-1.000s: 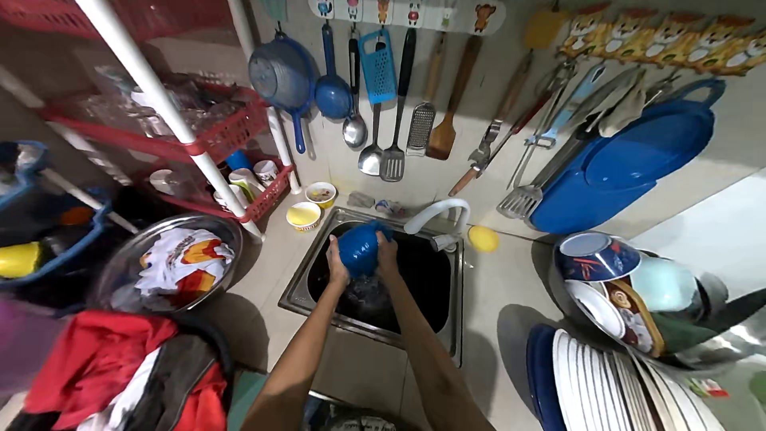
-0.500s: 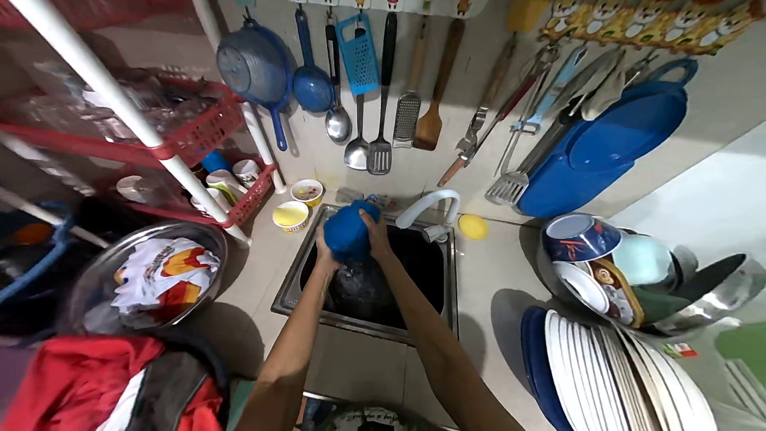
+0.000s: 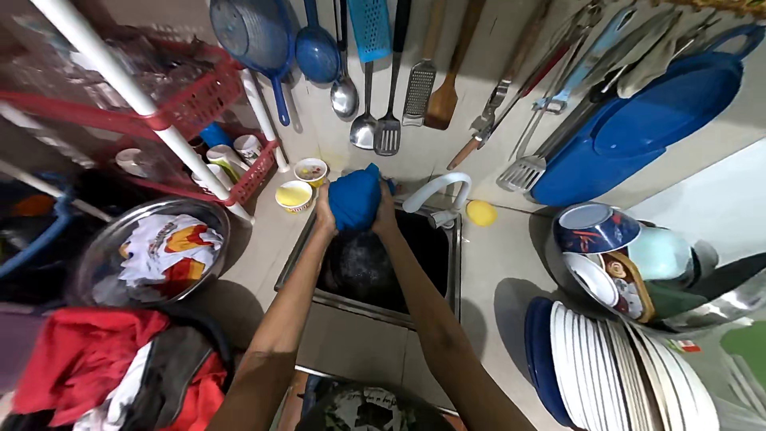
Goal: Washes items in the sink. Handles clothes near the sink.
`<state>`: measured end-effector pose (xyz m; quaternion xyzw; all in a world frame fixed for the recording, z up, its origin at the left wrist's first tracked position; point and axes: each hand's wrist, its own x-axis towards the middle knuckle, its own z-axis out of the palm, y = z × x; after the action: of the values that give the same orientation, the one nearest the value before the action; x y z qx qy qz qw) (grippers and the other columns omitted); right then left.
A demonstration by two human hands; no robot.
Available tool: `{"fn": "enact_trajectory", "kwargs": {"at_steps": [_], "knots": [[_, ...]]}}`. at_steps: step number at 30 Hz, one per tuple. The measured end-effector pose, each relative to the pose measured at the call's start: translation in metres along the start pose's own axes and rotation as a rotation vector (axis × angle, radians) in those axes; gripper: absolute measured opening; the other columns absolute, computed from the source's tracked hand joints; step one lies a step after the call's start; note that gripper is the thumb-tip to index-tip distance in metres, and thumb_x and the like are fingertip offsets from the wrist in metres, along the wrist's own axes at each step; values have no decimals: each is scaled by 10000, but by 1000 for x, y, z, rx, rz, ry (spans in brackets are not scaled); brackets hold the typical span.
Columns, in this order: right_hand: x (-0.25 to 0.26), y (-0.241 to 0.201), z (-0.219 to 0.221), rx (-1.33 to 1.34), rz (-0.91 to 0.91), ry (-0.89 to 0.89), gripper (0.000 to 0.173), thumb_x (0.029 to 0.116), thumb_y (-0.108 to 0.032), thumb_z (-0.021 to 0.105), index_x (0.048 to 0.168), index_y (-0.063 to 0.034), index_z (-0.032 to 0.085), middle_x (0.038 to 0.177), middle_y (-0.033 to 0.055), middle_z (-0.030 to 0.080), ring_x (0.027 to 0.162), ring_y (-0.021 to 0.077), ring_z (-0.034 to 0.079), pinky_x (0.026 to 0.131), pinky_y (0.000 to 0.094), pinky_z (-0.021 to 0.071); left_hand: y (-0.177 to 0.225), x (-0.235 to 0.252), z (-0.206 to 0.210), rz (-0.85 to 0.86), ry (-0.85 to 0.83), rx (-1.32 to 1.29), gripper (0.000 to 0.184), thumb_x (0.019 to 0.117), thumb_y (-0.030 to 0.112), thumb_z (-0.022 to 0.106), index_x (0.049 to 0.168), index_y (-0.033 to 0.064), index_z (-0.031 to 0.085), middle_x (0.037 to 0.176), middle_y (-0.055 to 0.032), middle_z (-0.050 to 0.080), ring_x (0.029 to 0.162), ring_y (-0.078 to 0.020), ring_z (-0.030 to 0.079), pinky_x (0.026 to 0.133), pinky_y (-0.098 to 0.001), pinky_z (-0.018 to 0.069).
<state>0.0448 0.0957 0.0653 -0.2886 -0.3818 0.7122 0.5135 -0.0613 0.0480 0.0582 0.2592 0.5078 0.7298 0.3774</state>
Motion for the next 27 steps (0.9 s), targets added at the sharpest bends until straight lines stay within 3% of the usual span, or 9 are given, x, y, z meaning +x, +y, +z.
{"fn": "enact_trajectory", "kwargs": {"at_steps": [2, 5, 8, 12, 17, 20, 23, 25, 27], "knots": [[-1, -3, 1, -102, -102, 48, 304, 1050, -200, 501, 1263, 12, 551, 1086, 101, 649, 995, 118, 638, 905, 323, 550, -3, -11, 0, -69, -21, -57, 520, 1099, 492, 211, 1332, 169, 545, 1188, -5, 645, 1058, -98, 620, 908, -367, 537], [-1, -2, -6, -279, -173, 38, 321, 995, -216, 599, 1205, 27, 583, 1011, 96, 663, 921, 106, 653, 861, 320, 566, -24, -6, -4, -141, -70, -209, 514, 1100, 481, 194, 1284, 180, 567, 1119, -7, 674, 1002, -108, 647, 860, -360, 565], [-14, -3, -17, -536, -131, -12, 394, 1015, -357, 585, 1229, -28, 611, 1028, 128, 667, 913, 179, 643, 829, 415, 549, -36, -13, -7, -250, -66, -228, 515, 1104, 461, 181, 1236, 164, 581, 1026, -23, 675, 913, -124, 649, 789, -351, 565], [-26, 8, -28, -667, -115, -4, 349, 1028, -277, 603, 1200, 23, 650, 1052, 186, 690, 962, 237, 658, 891, 453, 534, -35, -35, -8, -495, -5, -198, 573, 1093, 518, 159, 1181, 130, 572, 932, -66, 643, 825, -179, 627, 708, -385, 550], [-36, 46, -69, -368, 64, -59, 478, 1090, -311, 468, 1406, 47, 503, 1272, 177, 645, 1142, 158, 638, 1011, 353, 528, -55, -41, -26, -660, 27, 8, 604, 1080, 560, 204, 1302, 127, 562, 1138, -172, 630, 966, -305, 611, 761, -514, 514], [-57, 60, -85, 28, 257, -34, 479, 1102, -414, 299, 1371, -73, 499, 1170, 107, 661, 1049, 190, 660, 884, 427, 575, -47, -41, -39, -714, -185, 307, 784, 1027, 701, 213, 1432, 92, 494, 1327, -245, 566, 1115, -371, 593, 889, -566, 500], [-88, 71, -95, 314, 421, 136, 574, 1054, -563, 204, 1228, -140, 550, 1045, 83, 670, 944, 220, 670, 747, 470, 578, 3, -37, -59, -564, -329, 704, 778, 1027, 674, 348, 1396, 25, 567, 1394, -255, 557, 1283, -405, 537, 1033, -640, 420], [-104, 77, -104, 447, 496, 241, 625, 1021, -648, 178, 1208, -166, 529, 1036, 72, 646, 939, 215, 654, 723, 462, 568, 50, -26, -93, -287, -221, 920, 610, 1025, 526, 541, 1345, 12, 617, 1371, -254, 589, 1301, -402, 541, 1090, -609, 402], [-116, 78, -111, 548, 513, 332, 629, 1010, -679, 191, 1177, -181, 536, 1014, 64, 657, 922, 207, 669, 712, 445, 580, 87, -4, -155, 9, -53, 1188, 610, 948, 439, 705, 1365, 5, 606, 1392, -282, 570, 1328, -436, 521, 1123, -600, 394]]}}
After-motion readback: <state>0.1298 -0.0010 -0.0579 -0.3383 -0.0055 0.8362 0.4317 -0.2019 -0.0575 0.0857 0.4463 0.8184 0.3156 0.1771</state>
